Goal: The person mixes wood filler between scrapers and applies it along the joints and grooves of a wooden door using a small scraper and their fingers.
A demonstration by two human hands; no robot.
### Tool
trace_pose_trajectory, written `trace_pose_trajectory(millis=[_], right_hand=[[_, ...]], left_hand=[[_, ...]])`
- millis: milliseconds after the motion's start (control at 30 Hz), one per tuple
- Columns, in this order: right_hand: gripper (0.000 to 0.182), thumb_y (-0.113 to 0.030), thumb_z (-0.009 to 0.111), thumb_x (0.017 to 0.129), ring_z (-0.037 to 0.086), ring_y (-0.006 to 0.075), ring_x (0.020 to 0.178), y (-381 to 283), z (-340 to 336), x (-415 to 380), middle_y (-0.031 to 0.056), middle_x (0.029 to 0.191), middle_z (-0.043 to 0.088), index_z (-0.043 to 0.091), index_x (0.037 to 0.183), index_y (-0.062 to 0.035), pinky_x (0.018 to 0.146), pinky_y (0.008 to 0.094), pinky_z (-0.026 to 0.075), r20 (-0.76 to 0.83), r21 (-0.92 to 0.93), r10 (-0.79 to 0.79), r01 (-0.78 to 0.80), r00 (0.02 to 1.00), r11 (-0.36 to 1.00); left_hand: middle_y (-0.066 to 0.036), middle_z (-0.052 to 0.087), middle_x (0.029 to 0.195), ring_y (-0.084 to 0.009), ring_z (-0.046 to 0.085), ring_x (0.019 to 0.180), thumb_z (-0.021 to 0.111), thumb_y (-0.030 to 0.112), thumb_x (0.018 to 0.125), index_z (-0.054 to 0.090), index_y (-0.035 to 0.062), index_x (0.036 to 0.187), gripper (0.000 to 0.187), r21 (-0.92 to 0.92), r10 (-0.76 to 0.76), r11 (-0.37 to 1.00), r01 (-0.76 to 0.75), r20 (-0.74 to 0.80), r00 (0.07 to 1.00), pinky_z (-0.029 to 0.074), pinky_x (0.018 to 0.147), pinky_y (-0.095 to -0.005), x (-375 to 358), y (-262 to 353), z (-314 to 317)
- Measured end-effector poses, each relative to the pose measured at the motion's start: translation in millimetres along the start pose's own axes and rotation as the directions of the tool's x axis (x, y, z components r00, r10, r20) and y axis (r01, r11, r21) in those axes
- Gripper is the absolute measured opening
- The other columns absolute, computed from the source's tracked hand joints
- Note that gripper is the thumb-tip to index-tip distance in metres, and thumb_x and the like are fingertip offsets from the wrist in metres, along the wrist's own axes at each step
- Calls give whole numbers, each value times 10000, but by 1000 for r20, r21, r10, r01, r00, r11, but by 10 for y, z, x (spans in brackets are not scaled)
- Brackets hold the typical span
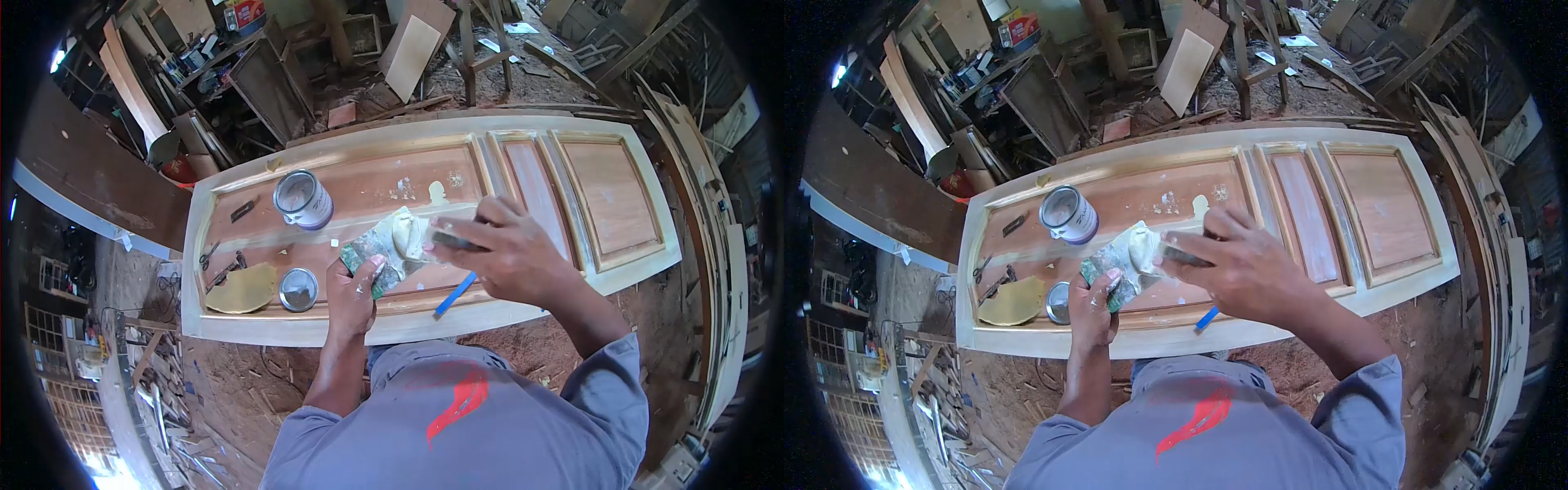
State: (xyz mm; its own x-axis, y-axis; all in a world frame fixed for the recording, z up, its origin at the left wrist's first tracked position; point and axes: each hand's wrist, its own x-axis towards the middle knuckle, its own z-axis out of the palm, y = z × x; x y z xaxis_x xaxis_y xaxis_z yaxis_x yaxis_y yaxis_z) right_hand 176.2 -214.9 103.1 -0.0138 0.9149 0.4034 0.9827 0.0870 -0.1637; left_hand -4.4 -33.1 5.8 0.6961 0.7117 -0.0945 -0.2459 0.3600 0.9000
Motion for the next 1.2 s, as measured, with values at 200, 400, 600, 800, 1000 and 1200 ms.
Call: trace_pose_trajectory(millis=[200,400,600,800,1000,1200], right_hand=[[555,-3,701,681,548,241,914,-14,-22,33,7,1254,664,744,1200,-195,877,385,489,-79,-14,27,-28,997,1000],[507,-60,699,725,562,254,1043,-7,-32,30,37,1208,635,723,1225,-138,944,407,472,22,-19,48,-48,999,999],[511,-52,693,728,566,258,1057,-41,58,33,60,1203,629,718,1232,-135,934,406,472,-19,-15,51,-52,998,999],[522,-57,710,725,566,275,1062,-68,71,78,76,1186,627,714,1241,-134,931,420,470,-10,0,65,-65,998,998],[613,-12,709,676,590,287,996,-71,46,122,72,1160,641,706,1262,-188,887,415,479,-102,-5,56,-57,993,998],[599,-7,703,678,598,292,1016,-55,19,147,66,1166,643,708,1252,-179,874,419,488,-87,18,67,-66,994,998]], left_hand=[[-83,716,1011,-151,698,878,653,25,908,673,-45,1099,205,141,26,990,-26,3,1000,565,803,-289,14,-6,7],[-34,717,931,-83,636,811,648,92,962,703,-40,1079,184,221,121,968,-120,10,993,514,737,-261,16,-27,80],[-34,712,927,-81,630,814,656,110,961,703,-41,1075,195,303,151,941,-152,26,988,510,742,-261,-49,90,173],[-35,710,919,-76,625,813,666,110,954,703,-41,1075,197,272,133,953,-131,12,991,507,738,-261,-10,1,116],[-32,707,907,-79,620,814,664,109,954,702,-46,1087,207,322,164,933,-159,10,986,500,733,-260,-6,31,125],[-45,710,929,-85,624,823,663,103,950,698,-56,1087,213,249,161,956,-155,-5,987,504,735,-264,-6,26,148]])
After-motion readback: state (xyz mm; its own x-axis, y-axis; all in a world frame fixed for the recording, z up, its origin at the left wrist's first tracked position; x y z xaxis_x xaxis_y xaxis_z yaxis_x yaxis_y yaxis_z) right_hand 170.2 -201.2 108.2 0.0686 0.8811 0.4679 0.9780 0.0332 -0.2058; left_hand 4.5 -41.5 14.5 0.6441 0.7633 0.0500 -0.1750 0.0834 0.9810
